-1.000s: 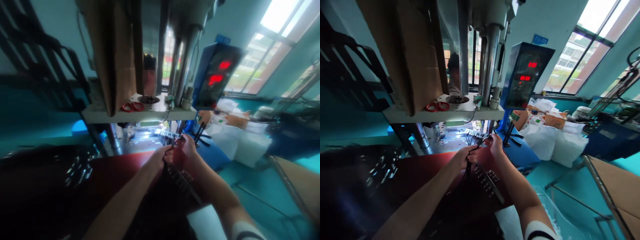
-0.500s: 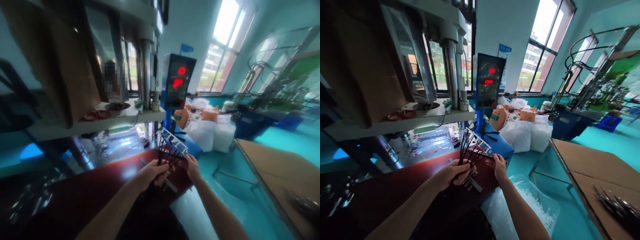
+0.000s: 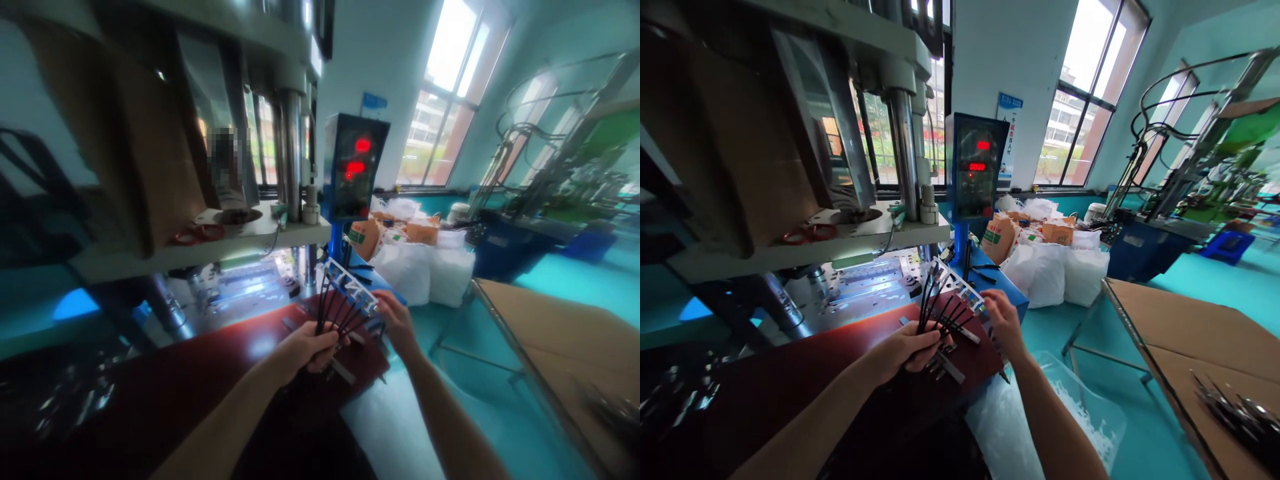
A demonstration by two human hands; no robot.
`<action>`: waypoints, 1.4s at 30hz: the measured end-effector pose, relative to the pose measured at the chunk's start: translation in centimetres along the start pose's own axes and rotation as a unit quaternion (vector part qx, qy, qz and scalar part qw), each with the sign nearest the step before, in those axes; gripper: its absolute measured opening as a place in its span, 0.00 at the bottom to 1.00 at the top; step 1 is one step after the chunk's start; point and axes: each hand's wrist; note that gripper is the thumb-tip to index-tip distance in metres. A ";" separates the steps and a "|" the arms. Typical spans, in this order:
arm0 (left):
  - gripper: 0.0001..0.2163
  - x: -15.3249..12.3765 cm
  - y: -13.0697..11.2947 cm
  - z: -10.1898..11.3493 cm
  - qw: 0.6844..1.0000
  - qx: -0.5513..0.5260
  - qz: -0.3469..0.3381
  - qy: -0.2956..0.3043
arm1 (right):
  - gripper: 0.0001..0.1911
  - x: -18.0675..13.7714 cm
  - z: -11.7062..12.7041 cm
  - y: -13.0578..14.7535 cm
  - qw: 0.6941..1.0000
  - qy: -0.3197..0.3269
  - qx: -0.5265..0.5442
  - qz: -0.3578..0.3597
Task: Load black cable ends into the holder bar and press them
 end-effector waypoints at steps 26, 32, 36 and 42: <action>0.12 -1.1 -0.7 0.5 0.970 0.212 -0.109 0.043 | 0.15 -7.8 12.1 -14.0 0.883 0.005 -0.407 -0.232; 0.13 -4.7 -3.0 3.3 0.967 0.025 -0.241 -0.074 | 0.17 -7.1 6.1 -10.9 0.925 0.025 -0.380 -0.006; 0.14 -6.8 -4.5 5.0 0.880 -0.067 -0.424 -0.202 | 0.15 -5.4 -2.1 1.1 0.947 0.164 -0.159 0.226; 0.14 -10.3 -6.5 7.7 0.728 -0.161 -0.593 -0.303 | 0.26 -6.0 -13.4 12.5 0.809 0.378 -0.187 0.408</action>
Point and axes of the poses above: each hand's wrist, its own x-axis towards the middle knuckle, its own z-axis out of the back of the hand, y = z × x, and after that the axes turned 15 degrees about -x, right-handed
